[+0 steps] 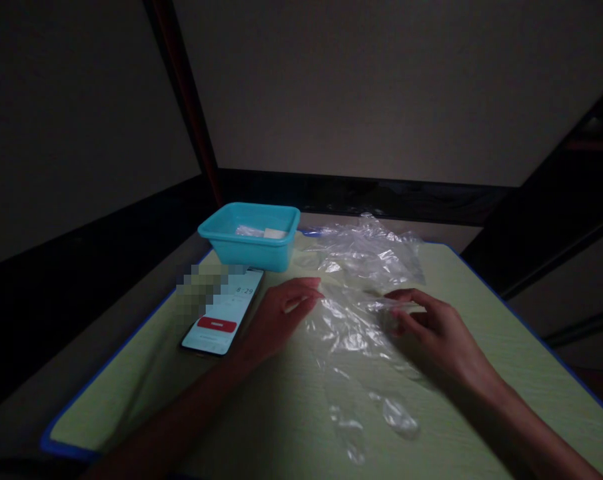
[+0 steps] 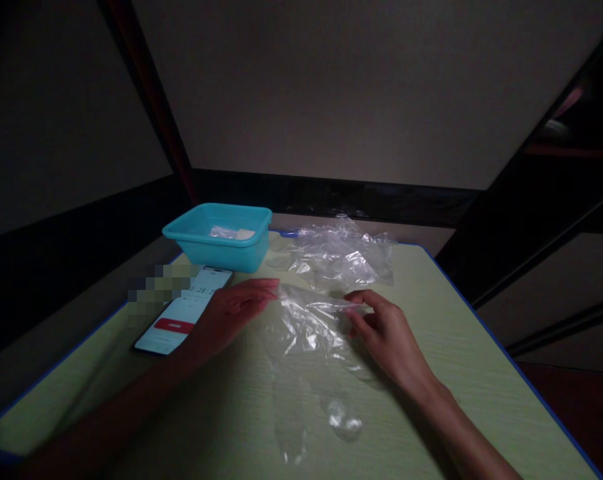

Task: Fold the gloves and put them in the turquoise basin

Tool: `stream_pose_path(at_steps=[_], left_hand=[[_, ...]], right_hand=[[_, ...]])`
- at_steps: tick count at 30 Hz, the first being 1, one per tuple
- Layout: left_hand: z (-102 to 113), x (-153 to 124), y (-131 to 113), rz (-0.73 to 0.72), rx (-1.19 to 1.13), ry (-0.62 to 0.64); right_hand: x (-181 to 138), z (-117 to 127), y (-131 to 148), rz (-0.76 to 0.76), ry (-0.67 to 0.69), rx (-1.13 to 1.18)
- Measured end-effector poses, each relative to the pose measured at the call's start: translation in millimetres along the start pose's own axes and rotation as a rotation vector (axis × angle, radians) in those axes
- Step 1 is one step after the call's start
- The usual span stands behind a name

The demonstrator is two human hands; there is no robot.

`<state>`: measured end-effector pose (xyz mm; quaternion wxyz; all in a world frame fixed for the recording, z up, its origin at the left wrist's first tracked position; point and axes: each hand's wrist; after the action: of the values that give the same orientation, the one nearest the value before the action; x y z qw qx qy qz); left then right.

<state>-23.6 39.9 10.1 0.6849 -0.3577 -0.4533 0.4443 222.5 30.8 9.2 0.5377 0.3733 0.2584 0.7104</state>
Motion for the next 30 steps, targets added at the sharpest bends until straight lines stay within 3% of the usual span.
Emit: stream_pose_path(at_steps=[5, 7, 9, 10, 13, 17, 20, 22, 25, 28, 30], left_hand=[[7.3, -5.1, -11.8, -0.238, -0.132, -0.04], [10.0, -6.6, -15.0, -0.275, -0.084, -0.053], [12.4, -6.8, -16.4, -0.289, -0.026, -0.03], [13.5, -6.6, -16.3, -0.29, -0.013, -0.006], [15.4, -5.5, -12.2, -0.268, -0.077, 0.089], [14.5, -4.6, -3.8, -0.218, -0.218, 0.242], [11.1, -5.7, -6.0, -0.223, -0.382, 0.459], [7.7, -8.4, -14.3, -0.221, -0.458, 0.65], [2.2, -15.7, -31.6, -0.185, -0.487, 0.851], [-0.7, -23.5, -43.9, -0.11, -0.473, 0.878], [0.2, -26.4, -46.3, -0.093, -0.45, 0.839]], right_hand=[[-10.1, 12.1, 15.2, 0.462, -0.459, 0.045], [-16.9, 21.3, 21.6, 0.599, -0.613, -0.094], [-23.4, 30.0, 27.5, 0.711, -0.679, -0.255], [-26.0, 33.2, 30.1, 0.814, -0.633, -0.311], [-29.1, 35.4, 34.5, 0.873, -0.316, -0.357], [-22.6, 27.0, 28.3, 0.638, -0.205, -0.22], [-14.0, 22.4, 19.3, 0.377, -0.172, -0.046], [-9.4, 20.7, 14.7, 0.291, -0.028, 0.104], [-6.4, 16.6, 11.8, 0.262, 0.307, 0.367], [-7.2, 9.1, 13.0, 0.233, 0.552, 0.55], [-8.2, 4.4, 14.7, 0.213, 0.599, 0.577]])
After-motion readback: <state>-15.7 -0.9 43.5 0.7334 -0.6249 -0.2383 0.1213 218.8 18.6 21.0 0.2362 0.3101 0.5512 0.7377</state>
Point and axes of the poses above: each hand's wrist, its own x-axis towards the middle knuckle, its own z-axis out of the back of the hand, y = z × x, and after that the axes turned 1 degree about -z, right-handed
